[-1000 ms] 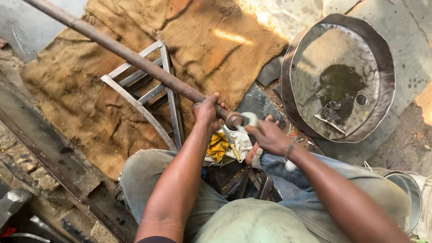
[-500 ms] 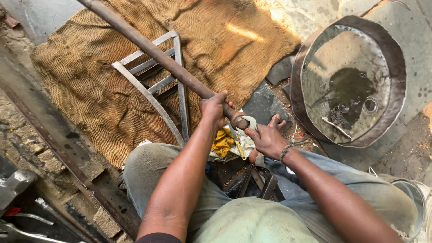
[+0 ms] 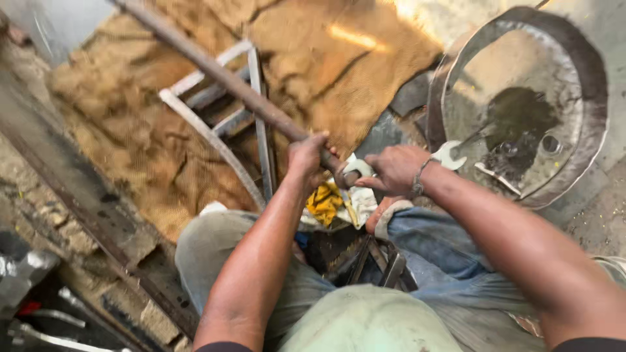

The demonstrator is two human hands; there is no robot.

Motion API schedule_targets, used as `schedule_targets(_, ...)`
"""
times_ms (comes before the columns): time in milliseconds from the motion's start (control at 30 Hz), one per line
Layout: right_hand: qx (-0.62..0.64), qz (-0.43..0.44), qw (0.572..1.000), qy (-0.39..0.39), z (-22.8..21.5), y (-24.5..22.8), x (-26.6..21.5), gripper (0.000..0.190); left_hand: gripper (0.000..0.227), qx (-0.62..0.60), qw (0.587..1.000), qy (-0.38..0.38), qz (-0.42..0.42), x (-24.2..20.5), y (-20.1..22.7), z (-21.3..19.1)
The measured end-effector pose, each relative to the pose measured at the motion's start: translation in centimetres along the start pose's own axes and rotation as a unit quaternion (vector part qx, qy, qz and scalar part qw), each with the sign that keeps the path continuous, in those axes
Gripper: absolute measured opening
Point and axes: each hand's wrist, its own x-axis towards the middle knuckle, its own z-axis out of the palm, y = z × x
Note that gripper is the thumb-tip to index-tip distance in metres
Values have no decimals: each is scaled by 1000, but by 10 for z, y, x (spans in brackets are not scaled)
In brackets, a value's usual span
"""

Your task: The person holds a metal rod and uses a wrench to tighten or loosen a fitting at one end of the rod while sitting on the floor.

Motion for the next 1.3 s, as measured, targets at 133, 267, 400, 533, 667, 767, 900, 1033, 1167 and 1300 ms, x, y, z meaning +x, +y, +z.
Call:
schedule_targets(133,57,38,997,28,22,22,-8,53,23,8,1000,17,10,-4,10,5)
schedule_targets(267,385,77,905,164,87,25,-16,54,28,-8,1000,-7,4,-3,9,3)
schedule_targets(400,803,211,550,89,135,-30,-8,50,34,-44,999,-27,13,7,9,14)
schedule_targets(533,912,103,381,114,135,-78,13,47,38,-48,998,-21,29,13,4,22)
schedule_targets(667,908,130,379,123,125,-85,16,50,45,-23,998,-30,43,7,8,16)
schedule_targets(767,851,154,484,136,127,-71,7,52,49,-25,998,-44,26,0,12,16)
schedule_targets(900,722,235,638,124,126,-42,-5,51,43,-86,994,-60,-13,-5,19,13)
schedule_targets(1033,454,217,859,99,94,3,-12,56,31,-74,992,-97,-13,-8,19,7)
schedule_targets(1167,270,140,952,39,57,23,-6,44,27,-54,993,-107,20,-7,14,4)
schedule_targets(1300,194,65,978,44,33,23,-3,47,23,-45,997,-66,1,-4,12,4)
